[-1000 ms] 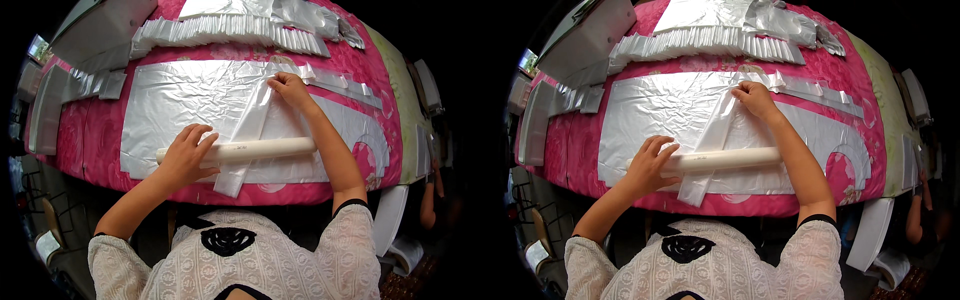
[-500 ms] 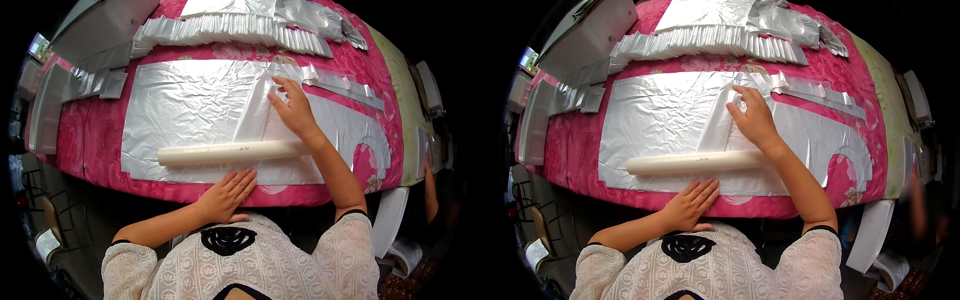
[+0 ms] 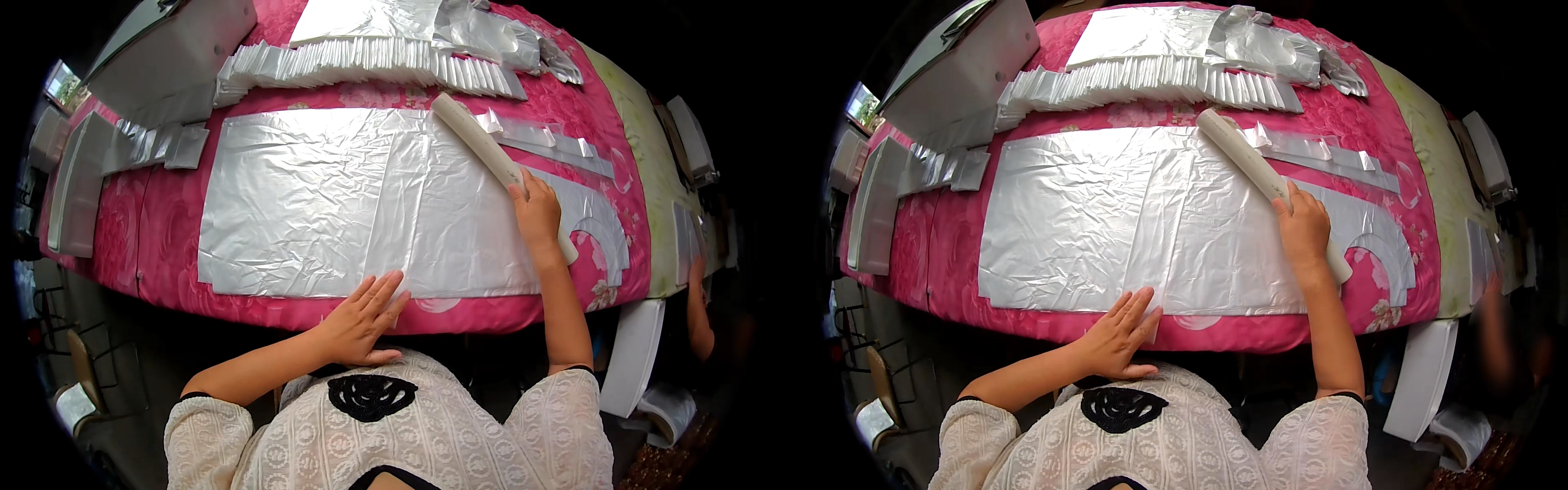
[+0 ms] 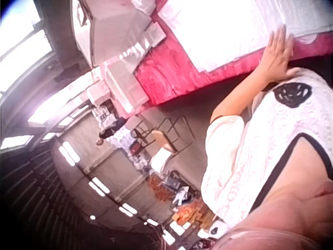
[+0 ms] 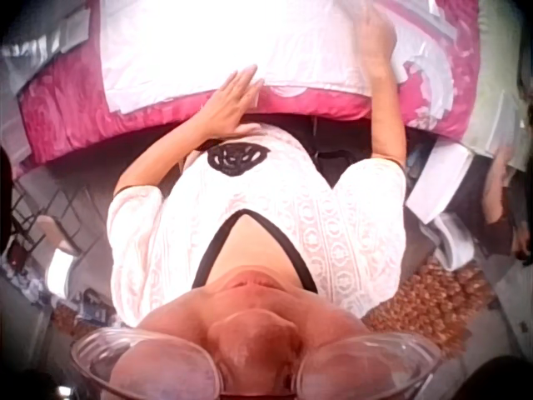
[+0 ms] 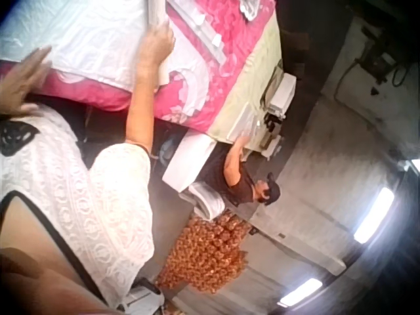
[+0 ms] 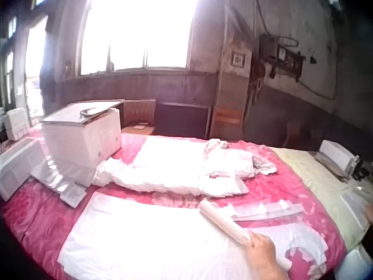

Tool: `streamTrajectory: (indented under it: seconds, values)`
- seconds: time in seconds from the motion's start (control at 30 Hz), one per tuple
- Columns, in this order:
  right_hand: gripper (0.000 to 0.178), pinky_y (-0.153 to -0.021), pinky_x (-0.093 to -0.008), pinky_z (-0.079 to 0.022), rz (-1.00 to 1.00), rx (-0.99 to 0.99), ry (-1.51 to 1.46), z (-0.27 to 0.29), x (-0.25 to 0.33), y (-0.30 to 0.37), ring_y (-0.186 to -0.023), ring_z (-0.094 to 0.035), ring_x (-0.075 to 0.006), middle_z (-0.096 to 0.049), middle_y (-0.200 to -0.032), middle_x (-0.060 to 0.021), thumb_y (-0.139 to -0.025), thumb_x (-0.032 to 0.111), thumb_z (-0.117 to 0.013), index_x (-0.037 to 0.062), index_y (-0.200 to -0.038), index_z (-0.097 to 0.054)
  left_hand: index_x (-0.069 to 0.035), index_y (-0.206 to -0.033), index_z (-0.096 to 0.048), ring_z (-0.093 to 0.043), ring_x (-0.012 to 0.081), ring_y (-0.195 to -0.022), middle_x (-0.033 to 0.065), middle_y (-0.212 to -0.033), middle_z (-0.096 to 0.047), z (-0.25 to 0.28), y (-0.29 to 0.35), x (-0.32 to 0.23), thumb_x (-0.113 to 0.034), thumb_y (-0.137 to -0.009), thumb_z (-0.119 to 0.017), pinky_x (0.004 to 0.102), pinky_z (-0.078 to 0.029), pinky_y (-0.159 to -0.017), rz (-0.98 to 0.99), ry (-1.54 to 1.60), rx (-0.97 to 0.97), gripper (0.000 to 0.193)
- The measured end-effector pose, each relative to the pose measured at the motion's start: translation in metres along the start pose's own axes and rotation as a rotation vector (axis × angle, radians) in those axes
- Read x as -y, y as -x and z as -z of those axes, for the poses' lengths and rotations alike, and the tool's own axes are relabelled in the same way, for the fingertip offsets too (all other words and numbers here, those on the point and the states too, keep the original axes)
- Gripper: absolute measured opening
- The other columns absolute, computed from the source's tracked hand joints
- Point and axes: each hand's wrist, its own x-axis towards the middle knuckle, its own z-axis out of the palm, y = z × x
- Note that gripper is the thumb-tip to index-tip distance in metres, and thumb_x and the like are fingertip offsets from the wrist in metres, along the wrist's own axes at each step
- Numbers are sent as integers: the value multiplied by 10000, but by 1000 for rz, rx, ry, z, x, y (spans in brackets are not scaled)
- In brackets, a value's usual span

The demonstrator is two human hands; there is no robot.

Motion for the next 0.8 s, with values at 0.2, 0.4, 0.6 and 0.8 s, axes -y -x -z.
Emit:
streamTrajectory:
  seconds: [0.2, 0.4, 0.6, 0.8]
  values:
    - [410, -800, -383, -431, 229, 162, -274, 17, 62, 31, -896, -558, -275, -619, -1000, -95, -775, 208, -663, 59, -1150, -593, 13, -1364, -319, -236, 311, -1360, 202, -1449, -261, 12, -11, 5, -443, -753, -612, 459, -185, -1098, -2, -263, 242, 817]
    - [430, -877, -391, -402, 557, 308, -386, 1, 116, 44, -994, -552, -268, -608, -1078, -75, -740, 179, -681, 95, -1153, -593, 5, -1349, -352, -295, 316, -1330, 187, -1429, -309, -18, -5, -23, -195, -816, -455, 447, -258, -1061, 95, -339, 89, 578]
    - [361, -878, -384, -388, 517, 93, -320, -53, 111, -39, -965, -559, -247, -636, -1022, -54, -754, 188, -670, 96, -1101, -627, 5, -1364, -331, -258, 314, -1352, 180, -1451, -279, -22, -3, -22, -192, -850, -402, 432, -238, -1076, 66, -391, 110, 555]
    - [431, -993, -407, -351, 496, -46, -218, -66, 107, -73, -1120, -493, -296, -569, -1180, -88, -777, 145, -664, 89, -1193, -566, 9, -1340, -373, -285, 283, -1345, 168, -1446, -294, -10, 9, -12, -151, -835, -437, 413, -259, -1085, -58, -230, 59, 533]
